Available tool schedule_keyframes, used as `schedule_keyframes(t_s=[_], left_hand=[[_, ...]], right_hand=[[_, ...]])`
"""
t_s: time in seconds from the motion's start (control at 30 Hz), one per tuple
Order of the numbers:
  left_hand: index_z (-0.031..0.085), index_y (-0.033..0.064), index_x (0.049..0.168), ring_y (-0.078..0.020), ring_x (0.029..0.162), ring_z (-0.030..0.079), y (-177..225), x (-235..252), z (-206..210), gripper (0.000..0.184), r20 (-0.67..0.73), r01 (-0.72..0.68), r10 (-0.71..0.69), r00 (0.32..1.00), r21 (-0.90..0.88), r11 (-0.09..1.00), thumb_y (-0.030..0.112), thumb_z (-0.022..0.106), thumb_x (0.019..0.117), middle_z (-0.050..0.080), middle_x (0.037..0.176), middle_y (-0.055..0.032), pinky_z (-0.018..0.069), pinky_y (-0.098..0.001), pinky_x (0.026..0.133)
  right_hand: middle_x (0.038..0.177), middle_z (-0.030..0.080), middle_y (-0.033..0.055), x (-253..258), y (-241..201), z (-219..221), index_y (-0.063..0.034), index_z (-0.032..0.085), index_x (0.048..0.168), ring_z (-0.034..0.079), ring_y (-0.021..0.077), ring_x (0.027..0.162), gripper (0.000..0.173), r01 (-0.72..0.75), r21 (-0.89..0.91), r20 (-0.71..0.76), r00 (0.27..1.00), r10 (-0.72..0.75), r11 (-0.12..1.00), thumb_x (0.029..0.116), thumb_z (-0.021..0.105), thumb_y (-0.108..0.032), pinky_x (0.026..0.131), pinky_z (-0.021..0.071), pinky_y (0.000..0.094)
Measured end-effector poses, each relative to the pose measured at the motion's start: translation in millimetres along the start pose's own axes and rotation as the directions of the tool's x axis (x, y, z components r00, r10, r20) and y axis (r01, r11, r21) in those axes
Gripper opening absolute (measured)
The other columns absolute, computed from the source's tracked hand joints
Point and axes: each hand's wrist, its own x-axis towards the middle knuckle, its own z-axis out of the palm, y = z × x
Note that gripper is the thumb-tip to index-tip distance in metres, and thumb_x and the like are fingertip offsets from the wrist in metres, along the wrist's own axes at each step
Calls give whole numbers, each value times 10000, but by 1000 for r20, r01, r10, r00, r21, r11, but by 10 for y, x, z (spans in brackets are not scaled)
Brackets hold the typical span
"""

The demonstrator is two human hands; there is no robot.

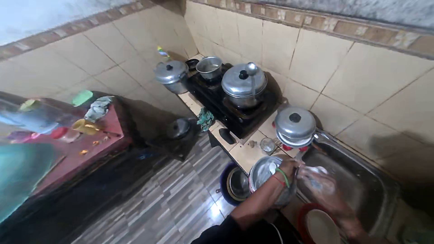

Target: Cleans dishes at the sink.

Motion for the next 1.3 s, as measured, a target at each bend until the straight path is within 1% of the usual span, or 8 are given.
schedule_keyframes(t_s=[0.17, 0.3, 0.4, 0.57, 0.73, 0.9, 1.03, 1.3], left_hand=[[592, -42, 1032, -36, 485, 470, -52, -36, 65, 275, -16, -140, 144, 989, 163, 977, 141, 401, 1107, 529, 634, 7, 419, -189, 479], [614, -129, 1256, -350, 1175, 616, -37, -186, 167, 321, 36, -253, 275, 961, 521, 815, 56, 427, 1072, 646, 1225, -295, 445, -481, 1068], [463, -76, 1456, -403, 1321, 542, -3, -315, 177, 409, 112, -186, 150, 982, 649, 738, 88, 419, 1084, 555, 1402, -304, 392, -526, 1141], [493, -115, 1384, -423, 1229, 576, -24, -398, 84, 397, 148, -138, 48, 988, 690, 710, 144, 346, 1121, 568, 1324, -334, 434, -527, 1071], [535, -120, 1364, -410, 1280, 556, 61, -265, -91, 393, 101, -164, 129, 986, 611, 774, 121, 351, 1114, 575, 1348, -326, 399, -523, 1118], [551, -57, 1271, -190, 720, 516, -70, -395, -5, 384, 127, -54, -19, 992, 545, 837, 196, 296, 1136, 568, 934, -140, 473, -359, 684], [563, -106, 1298, -304, 955, 621, 51, -348, -63, 370, 117, -65, -5, 993, 589, 806, 122, 333, 1118, 628, 1150, -268, 506, -449, 891], [559, -57, 1244, -126, 671, 477, -202, -449, 11, 341, 117, 58, -149, 982, 561, 826, 166, 328, 1127, 531, 864, -83, 448, -287, 644]], right_hand=[[1220, 654, 144, 242, -126, 46, 45, 630, 1249, 628, 144, 1107, 387, -531, 434, -61, 789, 612, 728, 974, 596, -225, 961, 526, 328], [1223, 656, 237, 279, -174, 356, 61, 654, 1235, 620, 313, 1161, 333, -649, 337, 62, 738, 672, 682, 986, 598, -152, 1021, 478, 509], [1084, 685, 225, 295, -235, 416, 90, 659, 1179, 654, 265, 999, 276, -724, 317, -10, 644, 765, 613, 1014, 606, -126, 946, 516, 464], [739, 602, 77, 314, -156, 536, 65, 675, 896, 552, 117, 645, 418, -732, 340, -173, 569, 804, 591, 1064, 540, -293, 674, 505, 344], [1080, 716, 149, 258, -335, 618, 78, 657, 1222, 677, 135, 970, 309, -652, 497, -3, 659, 752, 573, 1013, 580, -136, 916, 553, 339], [718, 581, 0, 356, -233, 604, 60, 655, 956, 543, 32, 593, 347, -672, 475, -146, 577, 804, 568, 1076, 495, -224, 621, 512, 236], [977, 706, 66, 254, -305, 627, 81, 629, 1171, 665, 65, 838, 264, -611, 584, -4, 657, 754, 535, 1030, 502, -104, 801, 569, 259], [763, 637, -8, 50, -182, 627, -9, 648, 1019, 591, 56, 634, 350, -723, 573, -10, 465, 885, 386, 1098, 427, -269, 618, 527, 256]])
